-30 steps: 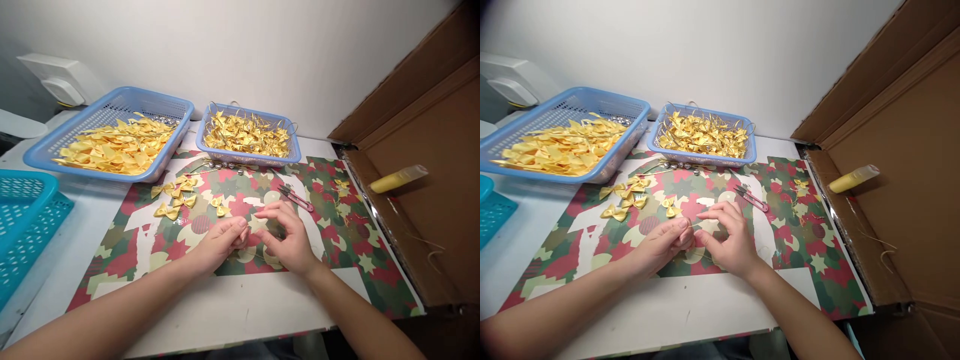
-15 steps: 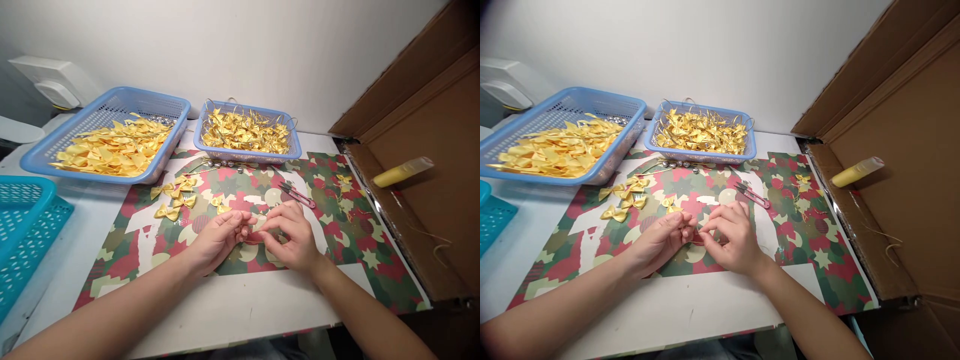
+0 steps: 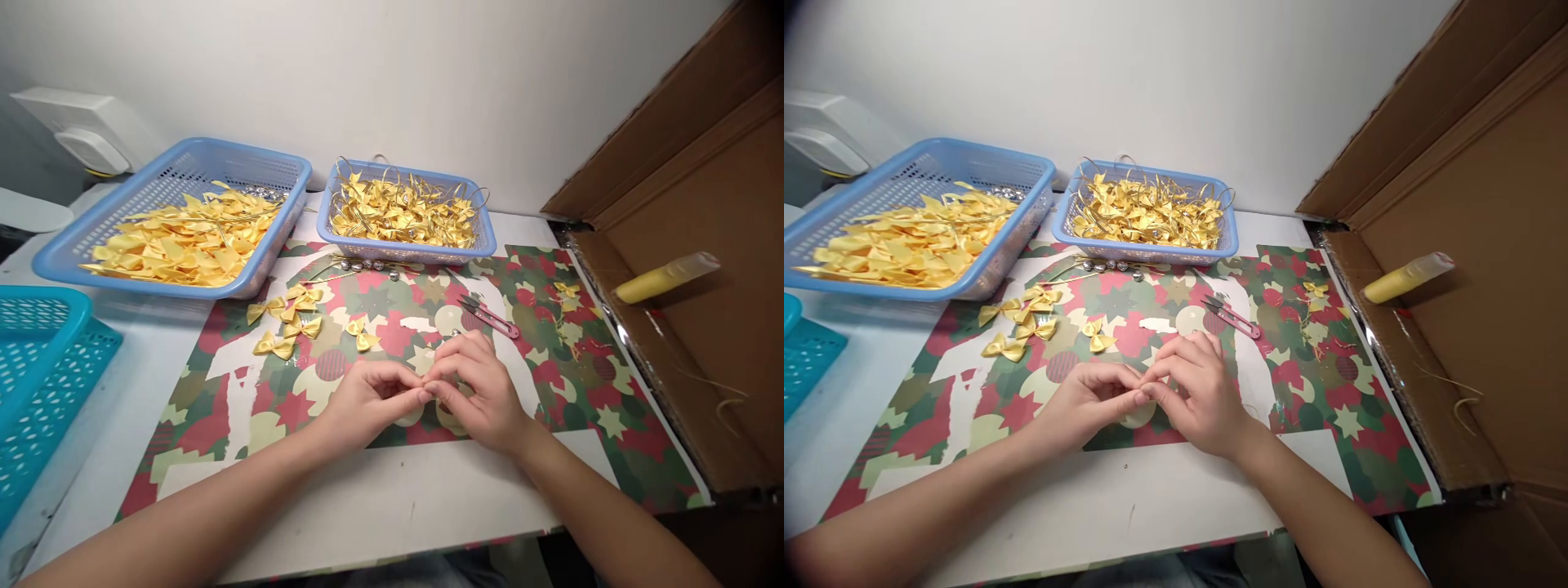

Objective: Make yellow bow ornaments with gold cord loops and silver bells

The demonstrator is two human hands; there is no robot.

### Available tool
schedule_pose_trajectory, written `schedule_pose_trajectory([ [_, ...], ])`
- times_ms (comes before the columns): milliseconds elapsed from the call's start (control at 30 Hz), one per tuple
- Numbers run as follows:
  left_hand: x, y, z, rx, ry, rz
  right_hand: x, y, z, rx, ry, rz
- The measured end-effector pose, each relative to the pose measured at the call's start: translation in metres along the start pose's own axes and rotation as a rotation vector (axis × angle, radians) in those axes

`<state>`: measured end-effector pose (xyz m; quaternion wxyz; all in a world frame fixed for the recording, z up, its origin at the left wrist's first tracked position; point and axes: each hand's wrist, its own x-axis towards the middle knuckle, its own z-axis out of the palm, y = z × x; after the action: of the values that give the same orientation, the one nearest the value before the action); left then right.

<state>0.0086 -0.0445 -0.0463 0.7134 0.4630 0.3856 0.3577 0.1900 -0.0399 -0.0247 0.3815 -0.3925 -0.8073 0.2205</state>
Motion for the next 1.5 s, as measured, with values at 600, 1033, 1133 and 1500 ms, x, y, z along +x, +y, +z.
schedule_pose_trajectory([
  [600, -0.0029, -0.0013, -0.0016, 0.045, 0.1, 0.077, -0.0001, 0.0076, 0.0007, 0.166, -0.214, 0.15],
  [1033, -0.0038, -0.0007, 0.0027, 0.167, 0.176, 0.193, -0.0033, 0.0042, 0.0019, -0.093, -0.068, -0.071],
  [1133, -0.0035, 0.0006, 0.0035, 0.222, 0.179, 0.194, -0.0038, 0.0027, 0.0016, -0.11, -0.051, -0.094],
  [1500, -0.0055, 0.0034, 0.0026, 0.361, 0.076, 0.21, -0.0046, 0.0015, 0.0009, -0.057, -0.105, -0.019],
])
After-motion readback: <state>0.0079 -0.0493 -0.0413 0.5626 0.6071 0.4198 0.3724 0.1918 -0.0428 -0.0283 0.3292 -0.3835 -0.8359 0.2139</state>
